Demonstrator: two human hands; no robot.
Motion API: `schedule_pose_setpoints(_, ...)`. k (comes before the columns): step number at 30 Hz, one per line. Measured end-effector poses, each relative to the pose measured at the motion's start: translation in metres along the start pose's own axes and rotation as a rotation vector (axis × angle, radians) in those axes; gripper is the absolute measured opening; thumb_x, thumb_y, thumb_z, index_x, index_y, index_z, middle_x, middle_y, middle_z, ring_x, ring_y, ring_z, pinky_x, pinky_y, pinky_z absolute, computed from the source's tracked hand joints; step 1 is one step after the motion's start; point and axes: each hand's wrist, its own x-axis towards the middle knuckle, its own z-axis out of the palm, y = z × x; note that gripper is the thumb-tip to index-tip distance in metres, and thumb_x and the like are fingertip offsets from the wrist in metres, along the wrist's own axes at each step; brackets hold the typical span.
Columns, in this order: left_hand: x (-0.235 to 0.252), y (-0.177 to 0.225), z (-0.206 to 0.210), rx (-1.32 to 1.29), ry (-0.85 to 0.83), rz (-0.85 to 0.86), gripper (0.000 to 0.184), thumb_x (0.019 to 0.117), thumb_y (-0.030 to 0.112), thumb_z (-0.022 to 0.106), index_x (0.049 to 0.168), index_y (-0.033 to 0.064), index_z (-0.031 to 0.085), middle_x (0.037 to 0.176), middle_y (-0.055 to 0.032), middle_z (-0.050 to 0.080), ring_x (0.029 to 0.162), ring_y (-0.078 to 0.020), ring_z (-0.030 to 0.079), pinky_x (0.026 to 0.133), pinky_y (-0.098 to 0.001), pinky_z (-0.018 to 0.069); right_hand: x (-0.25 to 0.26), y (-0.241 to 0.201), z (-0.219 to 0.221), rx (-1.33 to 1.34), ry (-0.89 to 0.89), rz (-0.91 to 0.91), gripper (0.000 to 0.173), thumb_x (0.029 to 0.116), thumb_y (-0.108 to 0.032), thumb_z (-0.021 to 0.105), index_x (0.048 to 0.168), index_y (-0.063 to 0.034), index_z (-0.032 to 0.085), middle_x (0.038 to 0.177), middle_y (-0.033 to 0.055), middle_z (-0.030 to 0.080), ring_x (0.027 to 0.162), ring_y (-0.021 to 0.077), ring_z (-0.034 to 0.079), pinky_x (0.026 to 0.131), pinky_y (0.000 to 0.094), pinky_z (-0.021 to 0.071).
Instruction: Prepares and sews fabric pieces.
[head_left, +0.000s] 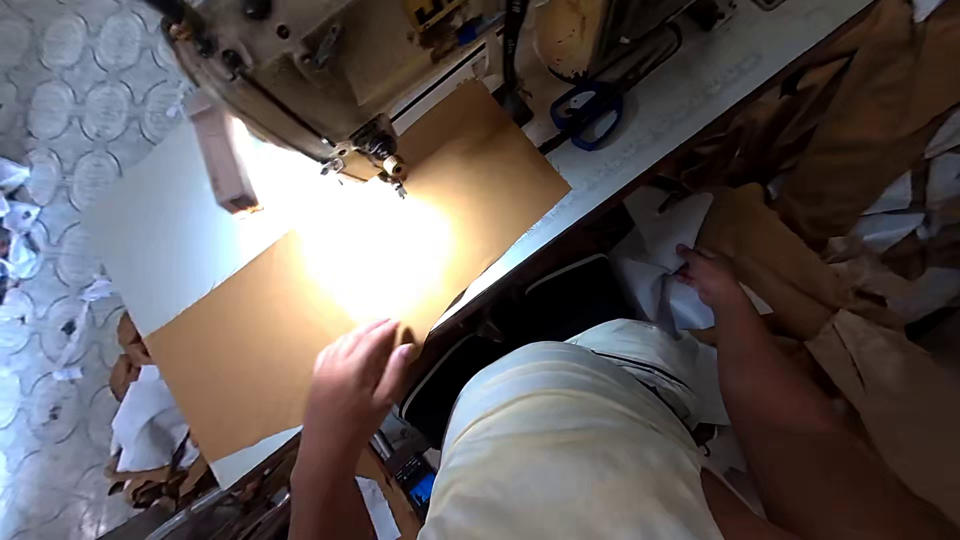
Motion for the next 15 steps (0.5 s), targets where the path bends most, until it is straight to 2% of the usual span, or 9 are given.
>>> schedule_pose_setpoints(2, 0.031, 0.030, 0.005, 0.000, -0.141, 0.123, 0.042, 0.1040, 0.046, 0.053, 0.128, 0.0174, 0.071, 0.131, -0.0049, 0.069, 0.119, -0.0241, 0.067, 0.101, -0.0538, 0.0513, 0.002, -0.002, -0.004, -0.027, -0.056, 0.005, 0.046, 0.1004, -0.039, 0.066, 0.132, -0.0063, 0.061, 0.106, 0.0099, 0.065, 0.080, 0.0136, 0.063, 0.073, 0.0338, 0.0563)
schedule_pose_setpoints(3, 0.048, 0.045, 0.007, 0.008, -0.196, 0.178, 0.041, 0.1042, 0.046, 0.053, 0.129, 0.0184, 0.071, 0.132, -0.0043, 0.069, 0.119, -0.0236, 0.066, 0.101, -0.0535, 0.0510, 0.004, -0.005, -0.005, -0.029, -0.074, 0.016, 0.045, 0.1000, -0.040, 0.066, 0.131, -0.0070, 0.061, 0.104, 0.0091, 0.065, 0.080, 0.0137, 0.062, 0.073, 0.0339, 0.0560)
schedule_pose_setpoints(5, 0.086, 0.076, 0.009, 0.014, -0.274, 0.310, 0.040, 0.1042, 0.044, 0.053, 0.130, 0.0179, 0.070, 0.131, -0.0046, 0.069, 0.121, -0.0242, 0.065, 0.105, -0.0530, 0.0488, 0.006, -0.011, -0.006, -0.014, -0.085, 0.042, 0.046, 0.0986, -0.040, 0.068, 0.130, -0.0077, 0.062, 0.103, 0.0083, 0.066, 0.080, 0.0139, 0.064, 0.073, 0.0338, 0.0563)
schedule_pose_setpoints(8, 0.157, 0.125, 0.015, 0.012, -0.314, 0.469, 0.043, 0.1040, 0.043, 0.054, 0.134, 0.0157, 0.067, 0.137, -0.0094, 0.065, 0.127, -0.0300, 0.062, 0.107, -0.0571, 0.0472, 0.003, -0.015, -0.007, -0.031, -0.129, 0.044, 0.048, 0.1005, -0.039, 0.066, 0.136, -0.0066, 0.059, 0.113, 0.0129, 0.068, 0.090, 0.0183, 0.066, 0.080, 0.0387, 0.0570)
schedule_pose_setpoints(11, 0.236, 0.173, 0.031, 0.078, -0.261, 0.434, 0.049, 0.1066, 0.043, 0.048, 0.145, 0.0147, 0.057, 0.146, -0.0139, 0.058, 0.137, -0.0357, 0.053, 0.110, -0.0604, 0.0421, 0.007, -0.009, -0.009, -0.028, -0.127, 0.023, 0.045, 0.1019, -0.037, 0.064, 0.134, -0.0059, 0.062, 0.113, 0.0140, 0.070, 0.090, 0.0192, 0.069, 0.081, 0.0393, 0.0592)
schedule_pose_setpoints(13, 0.275, 0.197, 0.043, 0.148, -0.211, 0.332, 0.050, 0.1087, 0.041, 0.043, 0.150, 0.0130, 0.051, 0.147, -0.0159, 0.057, 0.137, -0.0381, 0.052, 0.109, -0.0608, 0.0409, 0.003, -0.012, -0.013, 0.061, -0.130, 0.005, 0.044, 0.1032, -0.034, 0.062, 0.134, -0.0030, 0.060, 0.113, 0.0136, 0.068, 0.090, 0.0183, 0.069, 0.080, 0.0381, 0.0599)
schedule_pose_setpoints(15, 0.297, 0.211, 0.054, 0.203, -0.204, 0.223, 0.050, 0.1101, 0.039, 0.040, 0.150, 0.0101, 0.049, 0.143, -0.0196, 0.059, 0.135, -0.0409, 0.054, 0.107, -0.0616, 0.0426, -0.004, -0.022, -0.024, 0.234, -0.160, -0.051, 0.042, 0.1064, -0.030, 0.055, 0.137, -0.0022, 0.053, 0.115, 0.0107, 0.066, 0.095, 0.0170, 0.068, 0.084, 0.0373, 0.0594)
